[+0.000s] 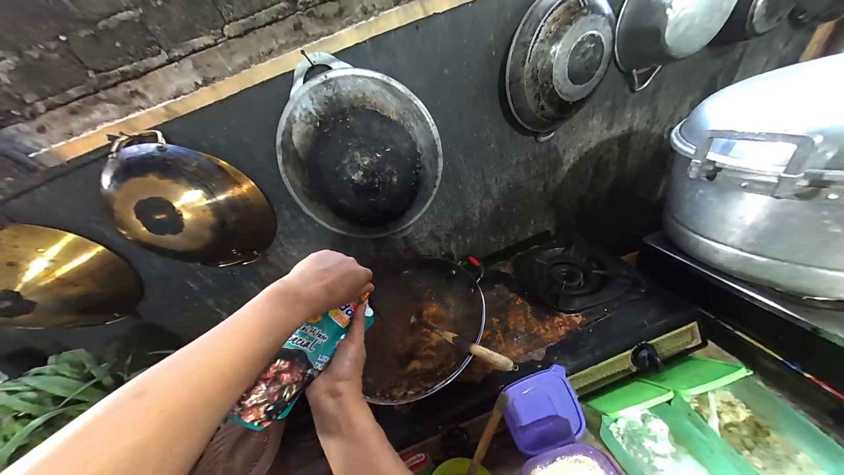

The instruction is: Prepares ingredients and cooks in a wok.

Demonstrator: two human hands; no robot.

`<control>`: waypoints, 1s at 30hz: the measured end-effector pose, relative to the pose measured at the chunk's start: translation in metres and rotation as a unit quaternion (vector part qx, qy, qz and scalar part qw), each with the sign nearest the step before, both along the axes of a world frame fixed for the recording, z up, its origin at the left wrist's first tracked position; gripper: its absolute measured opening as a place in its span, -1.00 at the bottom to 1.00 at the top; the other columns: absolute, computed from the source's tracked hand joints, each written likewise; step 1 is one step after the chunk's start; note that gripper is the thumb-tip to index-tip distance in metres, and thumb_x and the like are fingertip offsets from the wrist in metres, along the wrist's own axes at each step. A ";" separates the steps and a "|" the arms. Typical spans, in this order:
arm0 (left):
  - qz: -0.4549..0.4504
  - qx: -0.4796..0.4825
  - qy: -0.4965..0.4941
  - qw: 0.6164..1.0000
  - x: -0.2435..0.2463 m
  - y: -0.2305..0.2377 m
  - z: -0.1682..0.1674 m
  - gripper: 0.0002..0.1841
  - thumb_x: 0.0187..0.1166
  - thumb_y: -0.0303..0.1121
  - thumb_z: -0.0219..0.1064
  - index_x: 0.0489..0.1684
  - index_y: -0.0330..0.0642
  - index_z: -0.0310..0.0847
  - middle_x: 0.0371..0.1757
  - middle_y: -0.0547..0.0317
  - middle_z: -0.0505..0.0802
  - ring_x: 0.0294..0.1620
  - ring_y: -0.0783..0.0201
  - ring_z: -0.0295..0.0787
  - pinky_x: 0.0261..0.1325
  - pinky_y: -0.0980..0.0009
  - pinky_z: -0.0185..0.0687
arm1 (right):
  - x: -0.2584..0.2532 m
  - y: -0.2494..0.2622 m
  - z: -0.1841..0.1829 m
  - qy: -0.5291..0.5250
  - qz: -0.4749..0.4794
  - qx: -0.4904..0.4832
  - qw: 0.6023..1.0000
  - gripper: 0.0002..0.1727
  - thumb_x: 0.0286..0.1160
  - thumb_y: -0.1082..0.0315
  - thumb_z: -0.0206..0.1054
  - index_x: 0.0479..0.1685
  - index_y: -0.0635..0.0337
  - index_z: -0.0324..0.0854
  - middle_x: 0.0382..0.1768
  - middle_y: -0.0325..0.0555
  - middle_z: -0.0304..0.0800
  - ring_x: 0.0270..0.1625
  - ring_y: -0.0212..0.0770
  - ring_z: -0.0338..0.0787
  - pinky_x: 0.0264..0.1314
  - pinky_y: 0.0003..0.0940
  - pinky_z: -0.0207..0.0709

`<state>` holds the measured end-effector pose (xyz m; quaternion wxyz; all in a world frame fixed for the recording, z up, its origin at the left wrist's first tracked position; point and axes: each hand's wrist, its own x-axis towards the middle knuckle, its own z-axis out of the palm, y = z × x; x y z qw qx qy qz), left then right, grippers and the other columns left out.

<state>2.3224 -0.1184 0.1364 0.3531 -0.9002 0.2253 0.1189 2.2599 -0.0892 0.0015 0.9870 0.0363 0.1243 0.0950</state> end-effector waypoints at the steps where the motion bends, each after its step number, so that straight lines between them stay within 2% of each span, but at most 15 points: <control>1: -0.004 0.002 0.001 1.000 0.001 -0.001 -0.001 -0.56 0.87 -0.02 0.00 -0.11 -0.13 0.71 -0.31 0.01 0.83 -0.13 -0.03 0.85 -0.06 -0.02 0.69 | 0.000 -0.001 0.000 0.002 0.000 0.001 1.000 -0.27 0.63 -0.44 -0.01 0.37 -0.05 0.57 0.08 -0.03 0.83 0.10 -0.07 0.86 0.10 0.06 0.76; 6: -0.008 0.000 -0.003 1.000 -0.001 -0.001 0.002 -0.57 0.87 -0.02 0.00 -0.08 -0.13 0.70 -0.30 0.01 0.83 -0.13 -0.04 0.85 -0.06 -0.03 0.69 | -0.001 -0.003 0.004 -0.018 -0.010 0.006 1.000 -0.24 0.59 -0.50 -0.05 0.31 -0.09 0.62 0.05 -0.07 0.84 0.08 -0.11 0.87 0.07 0.02 0.77; 9: 0.000 -0.015 -0.019 1.000 -0.002 0.006 0.007 -0.56 0.87 0.00 0.01 -0.06 -0.12 0.72 -0.29 0.02 0.84 -0.11 -0.04 0.86 -0.03 -0.01 0.70 | -0.001 -0.002 0.005 -0.031 -0.011 0.005 0.999 -0.25 0.55 -0.50 0.04 0.33 -0.09 0.61 0.04 -0.07 0.84 0.06 -0.11 0.88 0.06 0.00 0.78; 13: 0.023 -0.071 -0.048 0.996 -0.007 0.025 0.012 -0.58 0.87 -0.01 0.00 -0.08 -0.08 0.72 -0.33 0.05 0.84 -0.15 -0.01 0.86 -0.05 -0.02 0.70 | -0.003 -0.003 0.005 -0.030 -0.008 -0.081 0.996 -0.28 0.60 -0.39 0.13 0.41 0.02 0.54 -0.02 0.02 0.83 -0.05 -0.07 0.88 0.00 -0.04 0.79; 15: 0.020 -0.147 -0.082 0.986 -0.015 0.044 0.010 -0.61 0.85 -0.05 0.07 -0.11 -0.10 0.73 -0.40 0.04 0.83 -0.24 -0.03 0.87 -0.13 -0.07 0.72 | -0.010 -0.005 0.000 -0.035 -0.001 -0.176 0.984 -0.31 0.65 -0.32 0.15 0.47 0.04 0.51 0.06 -0.01 0.81 0.05 -0.12 0.84 0.14 -0.08 0.74; 16: 0.000 -0.200 -0.112 0.973 -0.018 0.057 0.006 -0.64 0.82 -0.08 0.13 -0.18 -0.11 0.74 -0.49 0.06 0.81 -0.35 -0.01 0.86 -0.24 -0.07 0.72 | -0.014 -0.006 -0.003 -0.039 -0.004 -0.229 0.973 -0.35 0.68 -0.27 0.15 0.45 0.06 0.50 0.09 -0.03 0.79 0.10 -0.16 0.81 0.21 -0.11 0.69; 19: -0.030 -0.318 -0.169 0.932 -0.025 0.087 -0.008 -0.68 0.79 -0.14 0.21 -0.27 -0.13 0.72 -0.60 0.07 0.76 -0.49 0.00 0.81 -0.39 -0.10 0.70 | -0.031 -0.006 -0.013 -0.051 -0.010 -0.342 0.938 -0.43 0.74 -0.07 0.22 0.46 0.18 0.46 0.29 0.04 0.69 0.35 -0.14 0.65 0.48 -0.06 0.48; 22: -0.021 -0.334 -0.174 0.926 -0.028 0.095 -0.022 -0.69 0.78 -0.13 0.22 -0.26 -0.12 0.73 -0.59 0.06 0.77 -0.46 -0.02 0.83 -0.35 -0.10 0.70 | -0.045 -0.006 -0.018 -0.056 0.011 -0.365 0.929 -0.33 0.75 0.02 0.24 0.70 0.20 0.27 0.63 0.13 0.44 0.65 -0.06 0.44 0.71 0.00 0.27; 25: -0.008 -0.354 -0.160 0.921 -0.026 0.098 -0.028 -0.68 0.79 -0.12 0.20 -0.27 -0.10 0.73 -0.58 0.09 0.77 -0.44 0.02 0.83 -0.32 -0.08 0.71 | -0.058 -0.009 -0.031 -0.077 0.019 -0.398 0.914 -0.29 0.74 0.12 0.26 0.79 0.21 0.16 0.69 0.14 0.37 0.69 -0.07 0.41 0.74 -0.06 0.27; 27: -0.005 -0.382 -0.147 0.912 -0.025 0.099 -0.028 -0.68 0.80 -0.12 0.18 -0.28 -0.10 0.72 -0.58 0.12 0.76 -0.46 0.07 0.81 -0.34 -0.05 0.70 | -0.069 -0.023 -0.046 -0.136 0.047 -0.448 0.883 -0.19 0.68 0.19 0.32 0.85 0.25 0.05 0.73 0.16 0.32 0.73 -0.09 0.39 0.77 -0.13 0.27; 28: -0.009 -0.395 -0.145 0.907 -0.026 0.100 -0.028 -0.67 0.80 -0.11 0.18 -0.30 -0.09 0.72 -0.59 0.14 0.76 -0.48 0.10 0.80 -0.37 -0.03 0.70 | -0.075 -0.038 -0.053 -0.188 0.072 -0.490 0.848 -0.13 0.64 0.20 0.35 0.86 0.32 0.01 0.76 0.20 0.27 0.77 -0.08 0.35 0.81 -0.14 0.23; 29: -0.016 -0.405 -0.146 0.902 -0.026 0.101 -0.027 -0.66 0.81 -0.11 0.17 -0.32 -0.08 0.71 -0.62 0.16 0.74 -0.51 0.14 0.79 -0.40 0.00 0.69 | -0.078 -0.058 -0.058 -0.247 0.088 -0.552 0.792 -0.14 0.60 0.18 0.38 0.82 0.40 0.08 0.73 0.23 0.33 0.76 -0.06 0.39 0.82 -0.14 0.25; 30: -0.027 -0.411 -0.151 0.899 -0.026 0.102 -0.026 -0.64 0.81 -0.09 0.16 -0.35 -0.07 0.69 -0.65 0.20 0.72 -0.55 0.17 0.76 -0.45 0.04 0.67 | -0.077 -0.083 -0.060 -0.304 0.077 -0.628 0.713 -0.23 0.59 0.14 0.39 0.71 0.42 0.30 0.63 0.19 0.50 0.69 -0.09 0.50 0.78 -0.15 0.34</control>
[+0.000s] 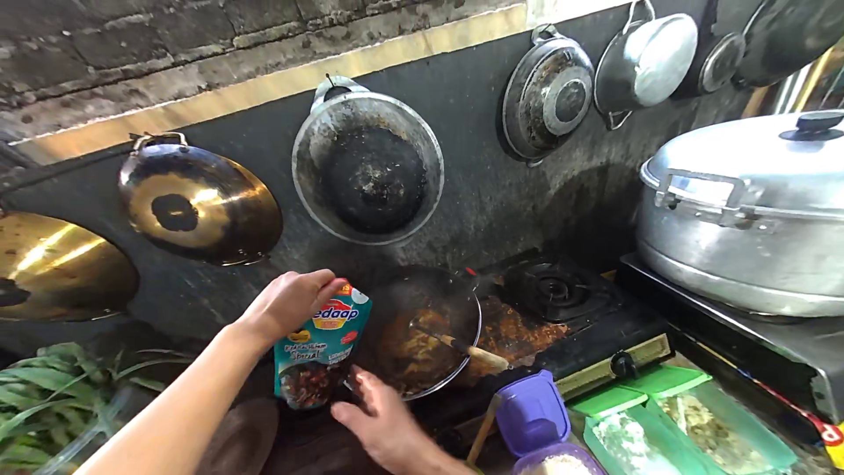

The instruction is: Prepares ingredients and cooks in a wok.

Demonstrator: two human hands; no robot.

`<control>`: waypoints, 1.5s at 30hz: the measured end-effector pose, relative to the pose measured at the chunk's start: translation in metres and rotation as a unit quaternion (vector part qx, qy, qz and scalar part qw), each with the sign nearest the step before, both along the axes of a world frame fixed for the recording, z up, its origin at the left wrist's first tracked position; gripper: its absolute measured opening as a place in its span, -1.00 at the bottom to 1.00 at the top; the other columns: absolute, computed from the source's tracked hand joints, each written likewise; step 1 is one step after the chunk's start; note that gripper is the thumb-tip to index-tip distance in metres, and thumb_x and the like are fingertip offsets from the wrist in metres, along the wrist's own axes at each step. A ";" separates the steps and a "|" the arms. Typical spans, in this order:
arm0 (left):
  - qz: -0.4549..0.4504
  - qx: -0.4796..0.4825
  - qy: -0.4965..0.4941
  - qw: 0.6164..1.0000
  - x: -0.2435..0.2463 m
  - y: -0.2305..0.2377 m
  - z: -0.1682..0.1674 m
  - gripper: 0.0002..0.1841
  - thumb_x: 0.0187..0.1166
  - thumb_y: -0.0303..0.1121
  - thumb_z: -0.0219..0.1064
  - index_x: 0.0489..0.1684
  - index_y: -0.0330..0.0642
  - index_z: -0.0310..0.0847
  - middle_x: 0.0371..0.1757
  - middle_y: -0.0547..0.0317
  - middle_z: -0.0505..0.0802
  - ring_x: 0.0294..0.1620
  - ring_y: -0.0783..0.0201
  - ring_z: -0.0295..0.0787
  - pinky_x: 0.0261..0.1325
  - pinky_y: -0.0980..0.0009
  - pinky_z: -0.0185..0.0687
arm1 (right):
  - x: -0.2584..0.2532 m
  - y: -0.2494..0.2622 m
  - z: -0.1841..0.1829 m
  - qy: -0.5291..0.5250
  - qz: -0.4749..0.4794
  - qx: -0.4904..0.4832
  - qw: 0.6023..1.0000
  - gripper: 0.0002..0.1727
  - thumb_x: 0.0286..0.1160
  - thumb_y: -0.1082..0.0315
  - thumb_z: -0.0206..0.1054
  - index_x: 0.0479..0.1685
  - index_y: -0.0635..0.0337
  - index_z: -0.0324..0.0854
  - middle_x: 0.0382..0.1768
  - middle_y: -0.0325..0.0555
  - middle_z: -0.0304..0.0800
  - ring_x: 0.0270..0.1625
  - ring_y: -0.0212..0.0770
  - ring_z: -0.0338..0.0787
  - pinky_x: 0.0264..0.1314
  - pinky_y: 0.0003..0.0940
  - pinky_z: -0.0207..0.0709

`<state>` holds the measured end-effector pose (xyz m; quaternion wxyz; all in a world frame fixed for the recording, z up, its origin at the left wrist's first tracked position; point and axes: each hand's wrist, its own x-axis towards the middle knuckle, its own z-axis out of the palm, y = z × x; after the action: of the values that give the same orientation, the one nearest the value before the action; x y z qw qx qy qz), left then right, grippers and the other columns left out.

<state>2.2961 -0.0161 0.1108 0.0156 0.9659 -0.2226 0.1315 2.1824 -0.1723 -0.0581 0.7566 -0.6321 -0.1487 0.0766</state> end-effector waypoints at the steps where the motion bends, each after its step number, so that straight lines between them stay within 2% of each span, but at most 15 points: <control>1: -0.005 -0.004 -0.009 1.000 -0.001 0.001 0.002 -0.63 0.82 -0.08 0.15 -0.36 -0.06 0.69 -0.66 0.22 0.70 -0.58 0.20 0.74 -0.47 0.06 0.66 | 0.003 -0.028 0.000 -0.091 -0.029 -0.109 0.990 -0.38 0.60 0.09 0.37 0.55 0.30 0.55 0.49 0.02 0.69 0.58 -0.19 0.63 0.69 -0.18 0.45; 3: -0.010 -0.003 -0.024 1.000 -0.002 0.004 0.007 -0.61 0.82 -0.06 0.13 -0.35 -0.06 0.70 -0.66 0.21 0.71 -0.58 0.19 0.75 -0.48 0.07 0.66 | 0.016 -0.088 0.004 -0.229 -0.155 -0.332 0.902 -0.63 0.58 0.01 0.35 0.21 -0.07 0.80 0.21 -0.26 0.85 0.37 -0.23 0.75 0.45 -0.10 0.61; 4: -0.013 0.005 -0.032 0.999 -0.002 0.005 0.009 -0.60 0.83 -0.05 0.12 -0.34 -0.07 0.70 -0.66 0.20 0.71 -0.58 0.18 0.76 -0.48 0.05 0.67 | 0.025 -0.114 0.006 -0.245 -0.198 -0.426 0.848 -0.65 0.51 0.00 0.40 0.13 -0.06 0.81 0.14 -0.16 0.86 0.30 -0.07 0.79 0.33 0.03 0.66; 5: -0.012 0.014 -0.038 0.999 -0.002 0.006 0.011 -0.60 0.83 -0.04 0.11 -0.33 -0.08 0.69 -0.66 0.18 0.71 -0.58 0.14 0.76 -0.48 0.03 0.67 | 0.034 -0.134 0.010 -0.220 -0.208 -0.505 0.808 -0.59 0.43 -0.01 0.48 0.15 0.01 0.78 0.12 0.00 0.83 0.24 0.09 0.79 0.23 0.15 0.66; 7: -0.011 0.050 -0.052 0.997 -0.001 0.004 0.013 -0.61 0.83 -0.05 0.11 -0.32 -0.09 0.67 -0.68 0.15 0.69 -0.58 0.09 0.77 -0.49 0.00 0.66 | 0.047 -0.153 0.016 -0.079 -0.128 -0.643 0.751 -0.38 0.51 -0.09 0.41 0.51 -0.06 0.51 0.31 0.14 0.67 0.25 0.21 0.75 0.17 0.17 0.62; 9: -0.017 0.097 -0.062 0.993 0.001 0.001 0.016 -0.64 0.83 -0.09 0.15 -0.29 -0.12 0.68 -0.69 0.11 0.70 -0.57 0.03 0.79 -0.46 -0.02 0.67 | 0.057 -0.155 0.011 -0.026 -0.051 -0.689 0.723 -0.37 0.66 0.06 0.27 0.72 -0.13 0.26 0.32 0.25 0.65 0.17 0.30 0.79 0.07 0.20 0.66; 11: -0.041 0.127 -0.077 0.988 0.003 0.001 0.017 -0.70 0.80 -0.16 0.20 -0.24 -0.14 0.71 -0.69 0.09 0.71 -0.57 0.01 0.80 -0.46 -0.01 0.68 | 0.060 -0.154 0.004 -0.033 -0.011 -0.700 0.714 -0.45 0.75 0.30 0.05 0.72 -0.12 0.21 0.17 0.26 0.74 0.12 0.31 0.82 0.05 0.21 0.66; 12: -0.057 0.134 -0.086 0.986 0.005 0.003 0.018 -0.72 0.80 -0.18 0.22 -0.25 -0.15 0.71 -0.71 0.08 0.70 -0.60 0.01 0.79 -0.49 -0.01 0.67 | 0.059 -0.155 0.004 -0.040 -0.007 -0.702 0.711 -0.47 0.75 0.33 0.00 0.70 -0.11 0.23 0.12 0.23 0.76 0.10 0.29 0.83 0.05 0.20 0.65; 15: -0.101 0.141 -0.128 0.977 0.009 0.008 0.018 -0.70 0.79 -0.20 0.21 -0.34 -0.17 0.66 -0.76 0.09 0.63 -0.67 0.00 0.75 -0.59 0.01 0.62 | 0.048 -0.170 0.013 -0.069 -0.073 -0.675 0.731 -0.50 0.74 0.24 0.03 0.65 -0.19 0.39 -0.03 0.14 0.83 -0.01 0.23 0.86 -0.02 0.17 0.66; 19: -0.136 0.128 -0.167 0.968 0.008 0.013 0.016 -0.66 0.80 -0.17 0.15 -0.36 -0.19 0.65 -0.79 0.09 0.60 -0.71 0.01 0.72 -0.65 0.02 0.57 | 0.036 -0.200 0.021 -0.231 -0.220 -0.548 0.773 -0.58 0.73 0.07 0.23 0.52 -0.25 0.57 -0.35 -0.08 0.82 -0.41 0.03 0.82 -0.38 0.08 0.67; 23: -0.154 0.122 -0.191 0.962 0.008 0.013 0.013 -0.63 0.82 -0.15 0.10 -0.32 -0.19 0.66 -0.79 0.13 0.59 -0.75 0.06 0.68 -0.69 0.07 0.55 | 0.031 -0.206 0.050 -0.313 -0.270 -0.460 0.786 -0.58 0.76 0.01 0.11 0.51 -0.28 0.58 -0.35 -0.29 0.77 -0.52 -0.21 0.70 -0.52 -0.11 0.59; 28: -0.153 0.106 -0.194 0.963 0.010 0.005 0.010 -0.65 0.80 -0.17 0.12 -0.33 -0.21 0.65 -0.80 0.11 0.58 -0.76 0.04 0.68 -0.71 0.05 0.54 | 0.029 -0.198 0.068 -0.366 -0.287 -0.437 0.770 -0.56 0.78 -0.01 0.06 0.50 -0.27 0.62 -0.44 -0.37 0.68 -0.60 -0.33 0.59 -0.60 -0.28 0.49; 35: -0.112 0.082 -0.186 0.973 0.010 -0.001 0.009 -0.57 0.87 -0.09 0.01 -0.26 -0.21 0.64 -0.78 0.09 0.61 -0.72 0.00 0.72 -0.65 0.01 0.57 | 0.026 -0.202 0.054 -0.376 -0.288 -0.437 0.764 -0.55 0.79 0.00 0.06 0.52 -0.24 0.62 -0.47 -0.33 0.66 -0.60 -0.29 0.61 -0.62 -0.27 0.50; 41: -0.097 0.067 -0.201 0.972 0.008 0.004 0.007 -0.53 0.89 -0.06 -0.04 -0.26 -0.23 0.62 -0.78 0.06 0.62 -0.71 -0.03 0.73 -0.66 0.00 0.58 | 0.025 -0.233 0.028 -0.374 -0.287 -0.531 0.704 -0.58 0.71 0.04 0.13 0.46 -0.31 0.69 -0.51 -0.21 0.66 -0.65 -0.15 0.66 -0.69 -0.20 0.47; 45: -0.072 0.046 -0.236 0.968 -0.010 0.018 0.017 -0.51 0.89 -0.08 -0.08 -0.22 -0.30 0.61 -0.72 -0.03 0.66 -0.68 -0.09 0.74 -0.64 -0.06 0.58 | 0.035 -0.246 0.019 -0.355 -0.268 -0.546 0.710 -0.58 0.67 0.04 0.15 0.41 -0.29 0.71 -0.48 -0.21 0.73 -0.60 -0.13 0.71 -0.65 -0.15 0.52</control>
<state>2.2859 0.0017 0.1279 -0.0728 0.8888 -0.2945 0.3436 2.2171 -0.4185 -0.0389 0.1600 -0.9287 -0.1633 -0.2919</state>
